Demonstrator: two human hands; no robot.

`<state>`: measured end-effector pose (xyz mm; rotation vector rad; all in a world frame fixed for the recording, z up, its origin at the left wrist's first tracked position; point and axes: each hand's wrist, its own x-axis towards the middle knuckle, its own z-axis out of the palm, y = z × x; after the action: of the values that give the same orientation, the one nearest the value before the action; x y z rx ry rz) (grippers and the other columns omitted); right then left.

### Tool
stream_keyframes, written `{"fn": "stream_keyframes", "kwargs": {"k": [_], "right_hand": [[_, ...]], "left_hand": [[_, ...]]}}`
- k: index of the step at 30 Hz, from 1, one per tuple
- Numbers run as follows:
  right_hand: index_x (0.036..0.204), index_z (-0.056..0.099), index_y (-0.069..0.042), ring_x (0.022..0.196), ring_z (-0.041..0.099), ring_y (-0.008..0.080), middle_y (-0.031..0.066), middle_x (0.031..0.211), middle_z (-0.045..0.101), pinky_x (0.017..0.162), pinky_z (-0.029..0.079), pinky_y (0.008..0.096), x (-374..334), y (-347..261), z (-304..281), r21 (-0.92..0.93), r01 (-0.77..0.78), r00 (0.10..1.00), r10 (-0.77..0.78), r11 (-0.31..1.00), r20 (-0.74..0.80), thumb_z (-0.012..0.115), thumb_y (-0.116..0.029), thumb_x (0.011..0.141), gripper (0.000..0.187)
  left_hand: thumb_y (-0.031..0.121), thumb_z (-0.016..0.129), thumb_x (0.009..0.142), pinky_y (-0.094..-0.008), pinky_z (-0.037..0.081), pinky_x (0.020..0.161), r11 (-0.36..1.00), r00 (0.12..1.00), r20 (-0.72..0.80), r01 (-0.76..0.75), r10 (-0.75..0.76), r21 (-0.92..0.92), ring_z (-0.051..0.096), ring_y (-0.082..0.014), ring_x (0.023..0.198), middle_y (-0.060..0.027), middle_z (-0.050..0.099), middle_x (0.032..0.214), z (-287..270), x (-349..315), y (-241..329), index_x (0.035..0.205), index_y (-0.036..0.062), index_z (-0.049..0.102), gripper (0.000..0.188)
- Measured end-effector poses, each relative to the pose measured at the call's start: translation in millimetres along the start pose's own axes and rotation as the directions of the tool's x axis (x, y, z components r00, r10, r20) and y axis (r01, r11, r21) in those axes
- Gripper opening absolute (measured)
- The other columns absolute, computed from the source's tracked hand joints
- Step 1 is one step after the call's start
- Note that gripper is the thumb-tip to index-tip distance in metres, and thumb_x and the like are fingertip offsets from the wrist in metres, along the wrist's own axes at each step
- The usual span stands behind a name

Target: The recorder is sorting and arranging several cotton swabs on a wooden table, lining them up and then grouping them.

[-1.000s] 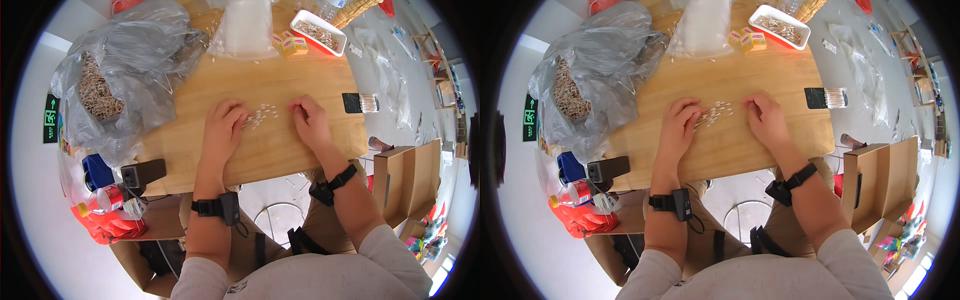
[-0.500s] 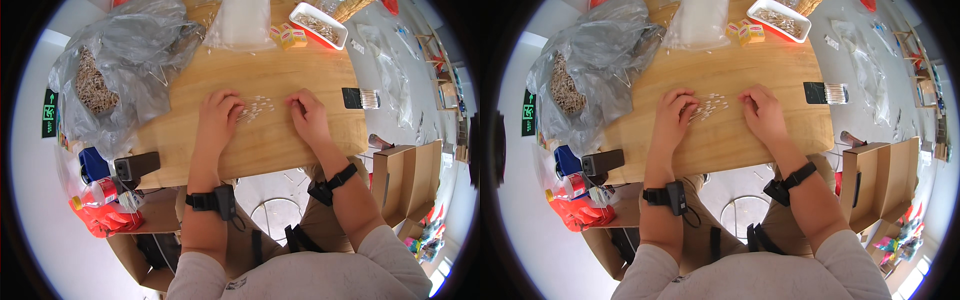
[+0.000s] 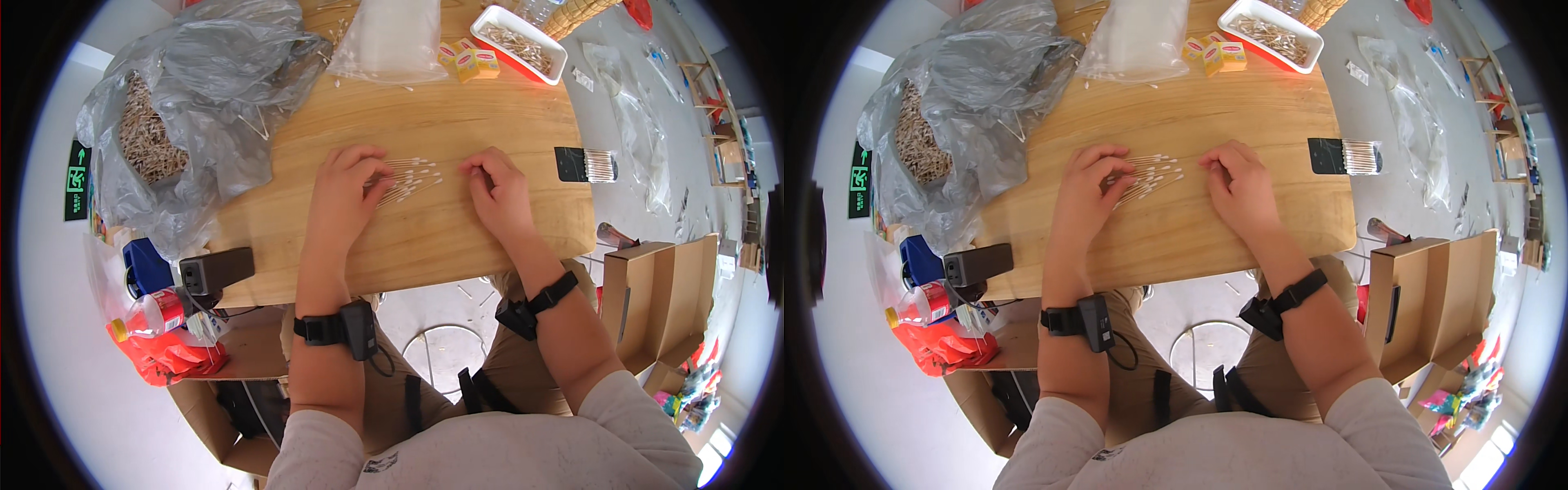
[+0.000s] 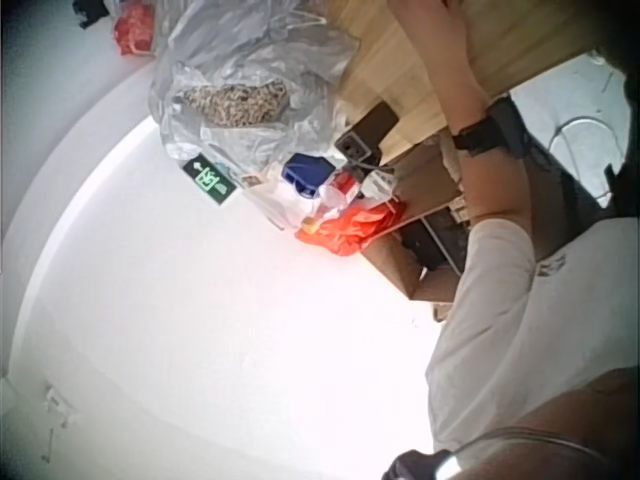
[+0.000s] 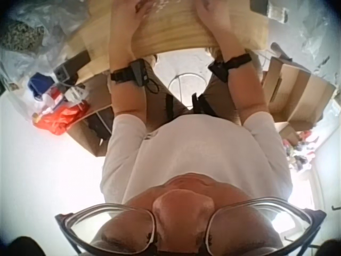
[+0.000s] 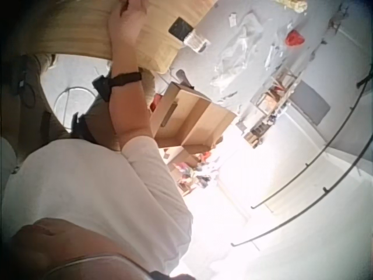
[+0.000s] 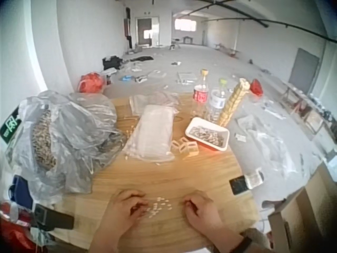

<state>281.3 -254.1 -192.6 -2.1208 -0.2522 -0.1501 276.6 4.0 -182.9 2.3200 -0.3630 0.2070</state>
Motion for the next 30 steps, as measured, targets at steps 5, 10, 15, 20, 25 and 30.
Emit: {"fn": "stream_keyframes", "kwargs": {"k": [5,10,15,20,25,30], "right_hand": [[0.096,0.068,-0.002,0.077,0.061,0.0262,0.0119,0.092,0.065,0.067,0.051,0.0352,0,-2,0,0.003,-0.017,1.0,0.017,1.0,0.01,0.059,0.005,0.092,0.013],[0.096,0.068,-0.001,0.076,0.061,0.0258,0.0117,0.092,0.065,0.066,0.05,0.0351,0,-3,-1,0.008,-0.009,1.0,0.009,1.0,0.006,0.058,0.006,0.092,0.012],[0.096,0.068,-0.001,0.078,0.061,0.0261,0.0119,0.092,0.065,0.067,0.05,0.0354,0,-1,0,0.011,0.009,1.0,-0.009,1.0,0.004,0.058,0.006,0.092,0.013],[0.096,0.068,-0.002,0.079,0.062,0.0267,0.012,0.092,0.065,0.067,0.051,0.0357,0,-1,-1,0.015,0.001,1.0,-0.001,1.0,0.01,0.058,0.006,0.092,0.013],[0.095,0.068,-0.002,0.081,0.062,0.0297,0.0128,0.091,0.065,0.07,0.051,0.0377,0,-1,0,-0.001,0.021,1.0,-0.021,1.0,0.004,0.059,0.006,0.09,0.013],[0.094,0.068,-0.002,0.081,0.062,0.0305,0.0132,0.091,0.065,0.072,0.051,0.0384,1,0,1,-0.015,0.036,0.999,-0.036,0.999,0.004,0.059,0.006,0.09,0.013]], "left_hand": [[0.001,0.079,0.083,-0.0342,0.062,0.075,0.999,1.0,0.012,-0.016,0.015,0.03,0.061,-0.0286,0.113,-0.0058,0.069,0.118,0,0,-1,0.096,0.005,0.074,0.014],[0.006,0.08,0.081,-0.0439,0.052,0.092,1.0,0.999,-0.042,-0.009,0.01,0.016,0.062,-0.033,0.108,-0.0059,0.072,0.113,2,2,2,0.092,0.0067,0.074,0.012],[0.002,0.079,0.083,-0.0388,0.057,0.087,1.0,1.0,-0.026,-0.013,0.013,-0.016,0.063,-0.0303,0.111,-0.0069,0.07,0.117,0,-1,-7,0.096,0.005,0.073,0.015],[-0.001,0.079,0.086,-0.0328,0.061,0.081,0.987,0.997,0.031,0.077,-0.073,-0.142,0.066,-0.0258,0.108,-0.0078,0.068,0.121,-8,0,1,0.101,0.0036,0.071,0.017],[-0.001,0.078,0.086,-0.0317,0.062,0.078,0.986,0.995,0.05,0.095,-0.089,-0.134,0.07,-0.0239,0.1,-0.008,0.067,0.121,-8,0,2,0.1,0.0029,0.07,0.017],[0.002,0.08,0.081,-0.0376,0.06,0.081,1.0,1.0,-0.028,0.011,-0.011,-0.002,0.066,-0.0297,0.103,-0.0076,0.069,0.114,0,5,5,0.095,0.0051,0.071,0.017]]}}
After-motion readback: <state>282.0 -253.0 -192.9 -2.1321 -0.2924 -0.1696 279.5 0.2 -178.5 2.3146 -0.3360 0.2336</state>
